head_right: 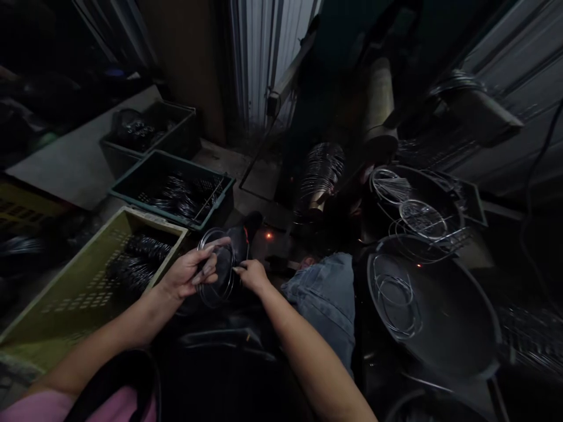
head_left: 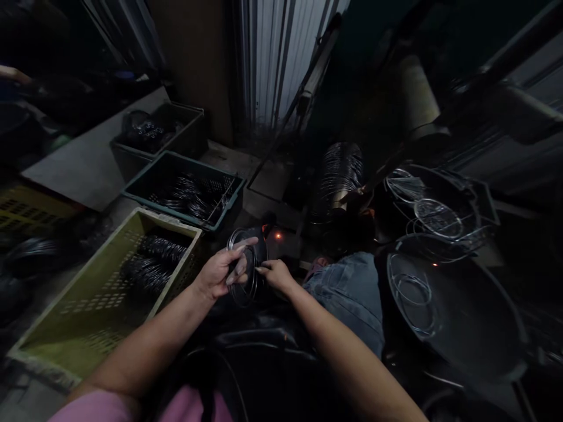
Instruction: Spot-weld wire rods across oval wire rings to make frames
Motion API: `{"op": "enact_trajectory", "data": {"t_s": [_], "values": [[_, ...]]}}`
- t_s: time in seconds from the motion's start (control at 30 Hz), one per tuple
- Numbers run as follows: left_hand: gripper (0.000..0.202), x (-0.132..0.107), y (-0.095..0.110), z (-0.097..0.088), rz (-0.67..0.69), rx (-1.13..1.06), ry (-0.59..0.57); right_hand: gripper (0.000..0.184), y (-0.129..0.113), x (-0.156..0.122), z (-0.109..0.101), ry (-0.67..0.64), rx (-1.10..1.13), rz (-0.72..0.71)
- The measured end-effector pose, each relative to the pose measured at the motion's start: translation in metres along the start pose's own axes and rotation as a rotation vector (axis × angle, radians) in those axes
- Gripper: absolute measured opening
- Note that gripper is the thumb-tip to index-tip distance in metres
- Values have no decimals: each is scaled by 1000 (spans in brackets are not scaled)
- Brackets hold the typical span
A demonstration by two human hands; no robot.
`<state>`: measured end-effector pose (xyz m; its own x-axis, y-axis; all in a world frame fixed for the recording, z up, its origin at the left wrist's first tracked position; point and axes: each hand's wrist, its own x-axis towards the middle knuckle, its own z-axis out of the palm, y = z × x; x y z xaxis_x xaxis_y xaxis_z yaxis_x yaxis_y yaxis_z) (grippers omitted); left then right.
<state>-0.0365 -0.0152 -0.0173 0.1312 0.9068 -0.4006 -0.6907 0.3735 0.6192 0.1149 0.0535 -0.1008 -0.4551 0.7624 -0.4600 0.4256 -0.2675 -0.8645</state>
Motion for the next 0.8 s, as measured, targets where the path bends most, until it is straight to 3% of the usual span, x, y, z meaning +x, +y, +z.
{"op": "enact_trajectory", "data": {"t_s": [0.1, 0.2, 0.4, 0.53, 0.63, 0.8], "values": [[36, -2, 4, -3, -23, -42, -13, 22, -2, -7, -5, -37, 47, 21], [38, -2, 5, -4, -45, -58, -19, 30, -6, -20, -25, -3, 131, 48], [57, 5, -7, 14, -168, 99, 2, 31, -27, -57, -82, 293, 292, -42], [51, 16, -22, 30, -292, 249, -54, 26, -42, -91, -115, 523, 374, -213], [44, 29, -37, 38, -288, 218, -14, 27, -40, -115, -124, 613, 503, -235], [40, 47, -57, 56, -248, 211, 51, 27, -15, -134, -112, 648, 744, -138]]}}
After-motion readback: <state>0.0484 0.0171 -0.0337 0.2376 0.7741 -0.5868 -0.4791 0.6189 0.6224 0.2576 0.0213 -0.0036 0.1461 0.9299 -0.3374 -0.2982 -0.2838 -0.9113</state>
